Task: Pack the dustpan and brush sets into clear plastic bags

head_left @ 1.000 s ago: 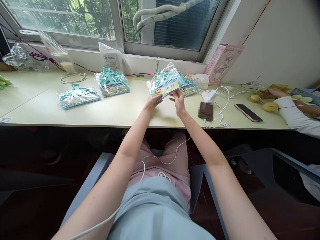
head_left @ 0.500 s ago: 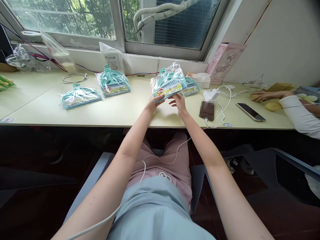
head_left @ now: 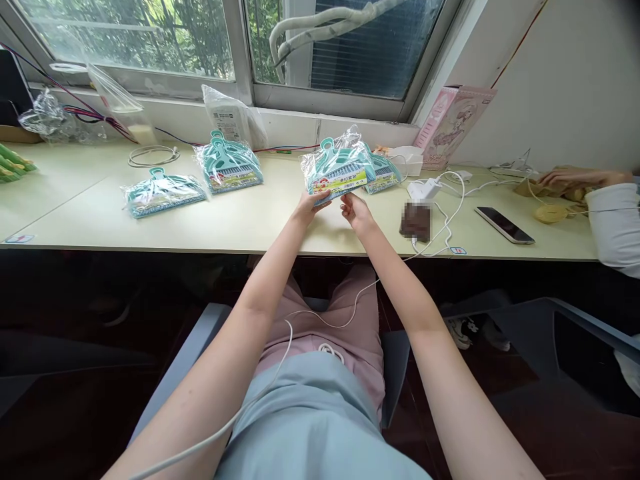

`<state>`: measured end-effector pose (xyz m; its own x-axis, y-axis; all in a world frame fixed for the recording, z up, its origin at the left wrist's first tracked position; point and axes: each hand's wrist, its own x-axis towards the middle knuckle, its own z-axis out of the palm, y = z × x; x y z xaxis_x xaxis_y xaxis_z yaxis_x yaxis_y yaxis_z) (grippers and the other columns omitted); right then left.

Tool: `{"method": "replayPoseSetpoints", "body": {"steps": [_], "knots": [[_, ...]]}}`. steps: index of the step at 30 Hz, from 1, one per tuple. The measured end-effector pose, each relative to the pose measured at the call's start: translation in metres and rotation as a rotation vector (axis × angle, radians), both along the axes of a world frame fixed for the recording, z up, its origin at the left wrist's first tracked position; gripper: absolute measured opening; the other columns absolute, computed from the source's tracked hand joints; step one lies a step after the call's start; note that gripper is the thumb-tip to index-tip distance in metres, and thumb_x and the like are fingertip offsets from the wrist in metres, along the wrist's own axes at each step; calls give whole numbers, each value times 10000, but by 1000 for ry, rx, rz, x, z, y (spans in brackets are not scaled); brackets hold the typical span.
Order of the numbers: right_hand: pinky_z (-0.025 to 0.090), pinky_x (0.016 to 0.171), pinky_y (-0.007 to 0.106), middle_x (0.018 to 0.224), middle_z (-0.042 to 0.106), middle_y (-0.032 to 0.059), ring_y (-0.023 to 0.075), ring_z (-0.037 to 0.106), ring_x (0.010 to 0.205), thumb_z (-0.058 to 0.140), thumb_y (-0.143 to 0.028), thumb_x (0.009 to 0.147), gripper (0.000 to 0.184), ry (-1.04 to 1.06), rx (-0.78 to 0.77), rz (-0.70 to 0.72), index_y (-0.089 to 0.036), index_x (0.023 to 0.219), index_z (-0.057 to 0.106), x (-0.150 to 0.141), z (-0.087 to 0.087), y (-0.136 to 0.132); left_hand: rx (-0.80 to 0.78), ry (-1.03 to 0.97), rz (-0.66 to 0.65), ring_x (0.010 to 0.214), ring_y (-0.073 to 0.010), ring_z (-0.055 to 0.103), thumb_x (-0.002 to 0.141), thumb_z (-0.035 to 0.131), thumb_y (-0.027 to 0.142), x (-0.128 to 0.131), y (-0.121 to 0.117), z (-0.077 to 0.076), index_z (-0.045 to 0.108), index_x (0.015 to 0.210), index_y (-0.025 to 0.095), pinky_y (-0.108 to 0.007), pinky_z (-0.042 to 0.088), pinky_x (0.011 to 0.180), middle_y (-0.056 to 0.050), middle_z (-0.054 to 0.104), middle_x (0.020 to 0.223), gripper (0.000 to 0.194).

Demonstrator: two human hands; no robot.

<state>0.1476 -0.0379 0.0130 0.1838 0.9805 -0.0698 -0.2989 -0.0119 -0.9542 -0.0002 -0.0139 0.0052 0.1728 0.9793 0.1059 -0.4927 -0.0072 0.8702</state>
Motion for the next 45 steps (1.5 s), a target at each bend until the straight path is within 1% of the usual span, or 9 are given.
{"method": "replayPoseSetpoints", "body": {"steps": [3, 6, 11, 17, 23, 29, 33, 39, 45], "knots": [[576, 596, 224, 836, 716, 2, 134, 696, 760, 714, -330, 834, 134, 91, -16, -87, -235, 822, 620, -11, -4, 6, 4, -3, 33, 1135, -256, 671, 615, 877, 210, 1, 3, -2, 658, 1036, 183, -345, 570, 942, -74, 735, 1118, 475], [620, 716, 246, 942, 731, 17, 154, 715, 937, 688, -304, 846, 108, 127, 37, -145, -236, 904, 628, -21, -8, 10, -2, -23, 63, 1136, -264, 673, 603, 884, 216, 0, 7, -3, 649, 1037, 186, -356, 574, 938, -72, 736, 1102, 495], [620, 902, 298, 1060, 725, 48, 185, 678, 1138, 639, -322, 865, 129, 118, 114, -225, -223, 948, 631, -26, -11, 11, -7, -25, 85, 1149, -275, 666, 589, 895, 203, 1, 10, -5, 626, 1071, 181, -343, 586, 907, -70, 735, 1118, 553], [587, 1001, 375, 1129, 711, 73, 209, 634, 1232, 554, -414, 913, 230, 89, 241, -175, -224, 993, 656, -29, -4, 4, -23, -40, 148, 1129, -265, 675, 598, 897, 182, 3, 13, -7, 611, 1103, 195, -349, 580, 914, -76, 731, 1135, 580], [575, 994, 318, 1139, 702, 43, 169, 647, 1197, 644, -290, 870, 170, 48, 262, -97, -224, 1025, 630, -35, -1, 8, -7, -40, 166, 1110, -270, 679, 570, 898, 135, 4, 10, -6, 590, 1134, 200, -385, 573, 931, -75, 722, 1133, 646], [605, 923, 314, 1110, 694, 49, 166, 695, 1078, 699, -212, 835, 179, 63, 154, -254, -205, 967, 577, -26, -7, 29, 18, 34, 152, 1090, -267, 682, 537, 922, 152, 6, 4, -5, 528, 1218, 221, -393, 575, 911, -82, 702, 1167, 790], [628, 888, 356, 1097, 704, 58, 187, 710, 1038, 763, -303, 808, 272, 74, 129, -295, -207, 996, 591, -21, -8, 27, 38, 70, 169, 1109, -275, 668, 530, 943, 173, 6, 2, -5, 512, 1249, 245, -378, 578, 895, -91, 684, 1204, 841], [632, 859, 380, 1093, 714, 85, 213, 712, 1029, 843, -310, 712, 357, -48, 186, -309, -187, 963, 620, -10, -5, 25, -6, 75, 193, 1087, -276, 675, 693, 876, 353, 11, 1, -1, 524, 1173, 231, -389, 580, 874, -96, 669, 1202, 608], [641, 839, 387, 1039, 727, 89, 215, 730, 963, 853, -324, 703, 348, -34, 164, -309, -182, 907, 610, -2, -12, 33, 22, 120, 192, 1057, -256, 671, 742, 839, 278, 14, -3, 0, 488, 1113, 229, -356, 590, 817, -82, 657, 1187, 513]]}}
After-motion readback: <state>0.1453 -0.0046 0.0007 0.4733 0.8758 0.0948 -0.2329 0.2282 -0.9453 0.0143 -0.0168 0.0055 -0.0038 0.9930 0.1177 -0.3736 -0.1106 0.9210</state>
